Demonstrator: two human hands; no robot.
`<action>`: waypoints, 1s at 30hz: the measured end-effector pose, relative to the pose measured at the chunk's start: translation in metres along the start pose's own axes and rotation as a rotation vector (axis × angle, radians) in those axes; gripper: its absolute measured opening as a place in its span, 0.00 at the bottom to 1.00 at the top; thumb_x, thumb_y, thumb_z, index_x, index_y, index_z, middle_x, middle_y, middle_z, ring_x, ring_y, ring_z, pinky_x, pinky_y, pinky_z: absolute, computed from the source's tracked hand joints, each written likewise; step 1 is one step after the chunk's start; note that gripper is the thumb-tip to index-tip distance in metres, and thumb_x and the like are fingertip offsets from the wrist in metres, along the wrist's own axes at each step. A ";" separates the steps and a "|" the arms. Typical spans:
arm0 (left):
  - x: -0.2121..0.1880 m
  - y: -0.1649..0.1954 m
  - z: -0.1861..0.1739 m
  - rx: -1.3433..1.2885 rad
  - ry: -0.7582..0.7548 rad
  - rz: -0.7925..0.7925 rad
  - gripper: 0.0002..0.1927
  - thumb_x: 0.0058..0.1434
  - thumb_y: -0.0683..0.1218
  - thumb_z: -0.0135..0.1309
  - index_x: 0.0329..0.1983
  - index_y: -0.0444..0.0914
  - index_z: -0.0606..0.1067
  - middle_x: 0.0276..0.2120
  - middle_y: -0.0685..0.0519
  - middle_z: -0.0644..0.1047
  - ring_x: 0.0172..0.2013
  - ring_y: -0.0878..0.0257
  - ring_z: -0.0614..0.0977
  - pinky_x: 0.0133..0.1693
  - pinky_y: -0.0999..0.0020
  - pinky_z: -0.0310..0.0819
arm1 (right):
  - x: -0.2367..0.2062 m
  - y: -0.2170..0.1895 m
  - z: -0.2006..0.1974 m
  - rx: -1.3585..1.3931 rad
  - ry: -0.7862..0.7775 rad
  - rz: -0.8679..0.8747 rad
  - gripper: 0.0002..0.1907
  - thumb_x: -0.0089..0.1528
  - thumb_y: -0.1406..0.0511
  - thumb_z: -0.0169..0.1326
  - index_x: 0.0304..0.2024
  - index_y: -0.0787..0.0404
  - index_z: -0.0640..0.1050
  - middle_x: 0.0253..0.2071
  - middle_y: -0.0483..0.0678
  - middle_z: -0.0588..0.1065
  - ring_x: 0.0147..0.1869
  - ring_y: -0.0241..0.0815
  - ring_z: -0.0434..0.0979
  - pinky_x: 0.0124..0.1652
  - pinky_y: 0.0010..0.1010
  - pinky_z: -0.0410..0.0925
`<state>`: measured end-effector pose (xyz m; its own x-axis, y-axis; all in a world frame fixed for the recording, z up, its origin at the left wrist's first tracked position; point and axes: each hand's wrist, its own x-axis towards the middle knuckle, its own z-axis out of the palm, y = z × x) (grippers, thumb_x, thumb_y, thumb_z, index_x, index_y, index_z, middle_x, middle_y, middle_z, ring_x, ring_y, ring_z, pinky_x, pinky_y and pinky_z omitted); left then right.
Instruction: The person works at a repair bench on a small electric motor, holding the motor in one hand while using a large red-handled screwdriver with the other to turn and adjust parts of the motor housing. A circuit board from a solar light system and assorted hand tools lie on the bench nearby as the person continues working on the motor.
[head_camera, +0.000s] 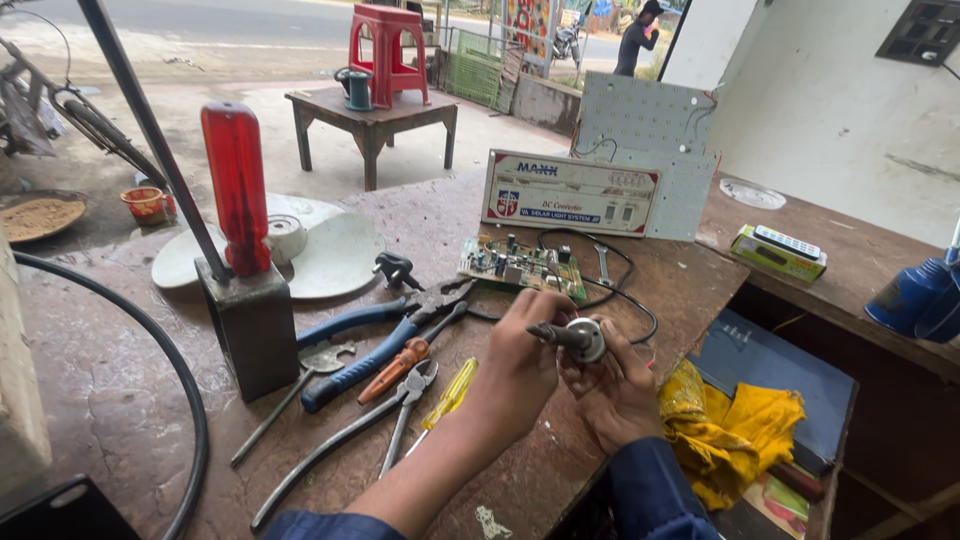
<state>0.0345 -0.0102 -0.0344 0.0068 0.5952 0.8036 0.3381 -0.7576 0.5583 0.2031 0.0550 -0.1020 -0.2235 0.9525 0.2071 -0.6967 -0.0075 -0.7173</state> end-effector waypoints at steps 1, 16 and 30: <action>0.000 -0.002 0.001 -0.005 0.020 -0.002 0.16 0.56 0.29 0.51 0.47 0.32 0.72 0.42 0.40 0.77 0.44 0.43 0.81 0.44 0.56 0.77 | 0.001 -0.001 0.002 -0.007 0.021 0.014 0.17 0.67 0.57 0.53 0.51 0.62 0.74 0.40 0.52 0.78 0.38 0.44 0.80 0.33 0.30 0.73; -0.003 -0.010 0.001 -0.099 -0.011 0.042 0.24 0.57 0.29 0.54 0.55 0.35 0.66 0.41 0.45 0.80 0.45 0.50 0.86 0.44 0.62 0.81 | -0.002 0.000 -0.006 0.036 0.036 -0.021 0.18 0.67 0.56 0.53 0.52 0.61 0.73 0.40 0.52 0.77 0.37 0.44 0.79 0.33 0.30 0.73; -0.004 0.003 -0.011 -0.084 -0.125 -0.016 0.30 0.54 0.28 0.46 0.61 0.33 0.66 0.44 0.42 0.78 0.48 0.47 0.82 0.49 0.57 0.76 | 0.003 0.009 -0.026 0.061 0.037 -0.007 0.20 0.67 0.55 0.53 0.54 0.62 0.72 0.41 0.55 0.77 0.39 0.47 0.79 0.33 0.31 0.72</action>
<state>0.0255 -0.0179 -0.0338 0.1206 0.6318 0.7657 0.2594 -0.7646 0.5901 0.2139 0.0658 -0.1249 -0.1933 0.9633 0.1864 -0.7390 -0.0180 -0.6735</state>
